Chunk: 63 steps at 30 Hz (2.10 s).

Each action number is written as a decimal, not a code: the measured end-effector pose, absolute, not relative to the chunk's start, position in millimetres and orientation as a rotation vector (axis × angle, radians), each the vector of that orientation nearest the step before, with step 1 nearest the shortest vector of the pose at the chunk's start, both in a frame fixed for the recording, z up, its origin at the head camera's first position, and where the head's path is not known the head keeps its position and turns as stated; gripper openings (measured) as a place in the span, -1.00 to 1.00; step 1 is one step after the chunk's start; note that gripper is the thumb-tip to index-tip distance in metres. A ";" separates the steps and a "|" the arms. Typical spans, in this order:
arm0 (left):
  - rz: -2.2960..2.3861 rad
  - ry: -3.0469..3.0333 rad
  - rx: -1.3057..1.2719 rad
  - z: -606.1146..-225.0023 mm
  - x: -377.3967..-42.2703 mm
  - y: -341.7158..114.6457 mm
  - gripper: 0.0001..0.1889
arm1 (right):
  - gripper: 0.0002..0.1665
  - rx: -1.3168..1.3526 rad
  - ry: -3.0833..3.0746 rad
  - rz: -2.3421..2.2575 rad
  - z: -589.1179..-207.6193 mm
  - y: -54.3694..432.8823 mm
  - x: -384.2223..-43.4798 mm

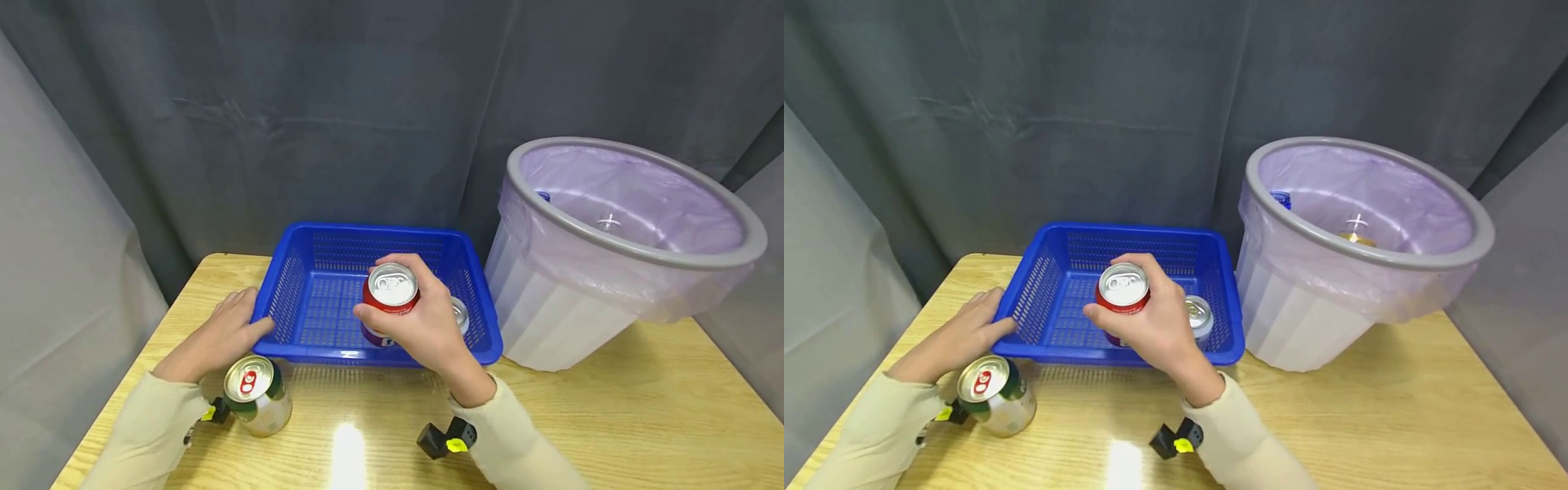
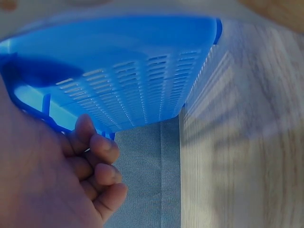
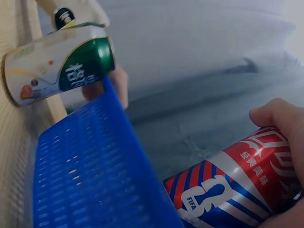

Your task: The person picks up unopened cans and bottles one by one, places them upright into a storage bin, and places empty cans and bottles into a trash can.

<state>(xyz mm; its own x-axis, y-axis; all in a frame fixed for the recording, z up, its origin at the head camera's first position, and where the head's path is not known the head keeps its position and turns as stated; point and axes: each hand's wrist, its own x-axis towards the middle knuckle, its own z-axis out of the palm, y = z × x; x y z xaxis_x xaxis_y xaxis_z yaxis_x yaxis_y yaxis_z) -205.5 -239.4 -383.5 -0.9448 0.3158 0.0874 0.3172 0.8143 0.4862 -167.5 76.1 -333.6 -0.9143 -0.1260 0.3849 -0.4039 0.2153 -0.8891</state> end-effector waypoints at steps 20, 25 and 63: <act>-0.805 -3.005 -0.498 -380.4 -203.7 -237.9 -0.71 | -0.31 0.404 -2.438 1.646 -356.8 70.6 -183.6; -0.809 -3.000 -0.509 -380.3 -204.3 -238.0 -0.72 | -0.31 0.374 -2.499 1.625 -357.3 70.7 -184.7; -0.809 -3.009 -0.509 -381.8 -204.7 -237.8 -0.68 | -0.38 0.392 -2.850 1.229 -360.6 70.0 -188.1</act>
<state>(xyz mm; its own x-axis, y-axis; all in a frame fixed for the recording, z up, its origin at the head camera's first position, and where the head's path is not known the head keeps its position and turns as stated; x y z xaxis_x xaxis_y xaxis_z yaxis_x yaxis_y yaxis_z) -204.7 -237.8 -381.8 -0.9478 0.3115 0.0682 0.3037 0.8166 0.4908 -188.1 70.0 -360.6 -0.9686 -0.2228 0.1104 -0.2333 0.6602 -0.7139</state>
